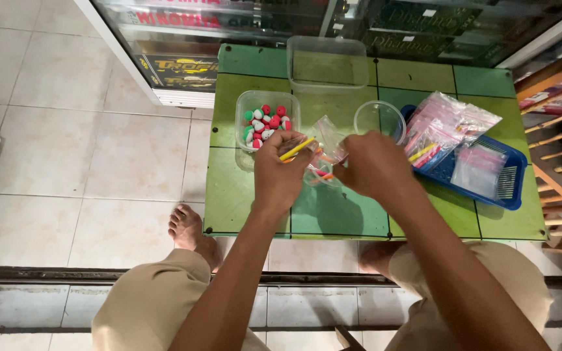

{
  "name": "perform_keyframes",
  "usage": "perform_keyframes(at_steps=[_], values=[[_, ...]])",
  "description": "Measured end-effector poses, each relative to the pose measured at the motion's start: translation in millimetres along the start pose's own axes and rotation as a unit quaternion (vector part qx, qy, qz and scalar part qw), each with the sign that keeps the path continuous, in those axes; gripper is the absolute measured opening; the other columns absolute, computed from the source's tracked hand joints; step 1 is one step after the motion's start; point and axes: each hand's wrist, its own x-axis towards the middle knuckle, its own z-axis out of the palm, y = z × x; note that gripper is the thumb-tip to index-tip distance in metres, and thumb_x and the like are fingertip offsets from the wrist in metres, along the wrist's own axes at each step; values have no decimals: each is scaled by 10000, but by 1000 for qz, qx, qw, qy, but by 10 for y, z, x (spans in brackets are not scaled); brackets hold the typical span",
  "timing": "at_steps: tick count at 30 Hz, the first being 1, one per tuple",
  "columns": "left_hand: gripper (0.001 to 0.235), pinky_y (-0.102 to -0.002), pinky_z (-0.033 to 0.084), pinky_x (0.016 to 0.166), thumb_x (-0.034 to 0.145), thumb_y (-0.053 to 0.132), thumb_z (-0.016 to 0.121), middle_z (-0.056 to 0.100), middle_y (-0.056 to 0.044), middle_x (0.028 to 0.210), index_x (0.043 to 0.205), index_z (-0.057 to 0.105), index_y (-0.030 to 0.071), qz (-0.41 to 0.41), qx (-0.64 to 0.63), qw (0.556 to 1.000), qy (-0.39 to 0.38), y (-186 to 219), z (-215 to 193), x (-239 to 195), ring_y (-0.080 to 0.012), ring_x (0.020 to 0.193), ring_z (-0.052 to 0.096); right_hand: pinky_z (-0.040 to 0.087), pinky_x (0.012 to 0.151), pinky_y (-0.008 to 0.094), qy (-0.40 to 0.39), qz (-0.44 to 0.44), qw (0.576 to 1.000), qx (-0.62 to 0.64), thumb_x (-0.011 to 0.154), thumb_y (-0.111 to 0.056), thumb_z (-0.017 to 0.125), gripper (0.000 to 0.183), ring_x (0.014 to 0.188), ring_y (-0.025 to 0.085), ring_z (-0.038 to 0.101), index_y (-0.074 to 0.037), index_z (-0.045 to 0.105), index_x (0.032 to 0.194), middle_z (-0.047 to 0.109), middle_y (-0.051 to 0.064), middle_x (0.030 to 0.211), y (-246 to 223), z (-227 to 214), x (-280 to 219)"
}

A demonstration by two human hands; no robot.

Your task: The person packs colorful plastic sticks and small round objects into clear plastic bags. They open the bags, insert the items one by one, and place the filled bags into a blue basket.

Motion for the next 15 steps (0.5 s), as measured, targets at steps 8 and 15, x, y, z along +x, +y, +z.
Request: perform_keyframes(at_steps=[8,15], values=[[323,-252,580,706,740,91,749,654,-154,924,1014,604,0,32,-52,998,-2,345,11,-108,-159,840,635,519,613,388,152,-86,934,312,766,-29,684,190,653,294,638,-57,722,950,703,164,832,403,-349,-301],[245,-262,601,655,726,68,741,670,-84,858,924,597,60,16,-11,1000,-18,429,74,-62,-153,711,669,448,544,191,211,-112,888,393,892,-37,671,126,588,83,587,-39,713,1010,655,53,772,661,-350,-303]])
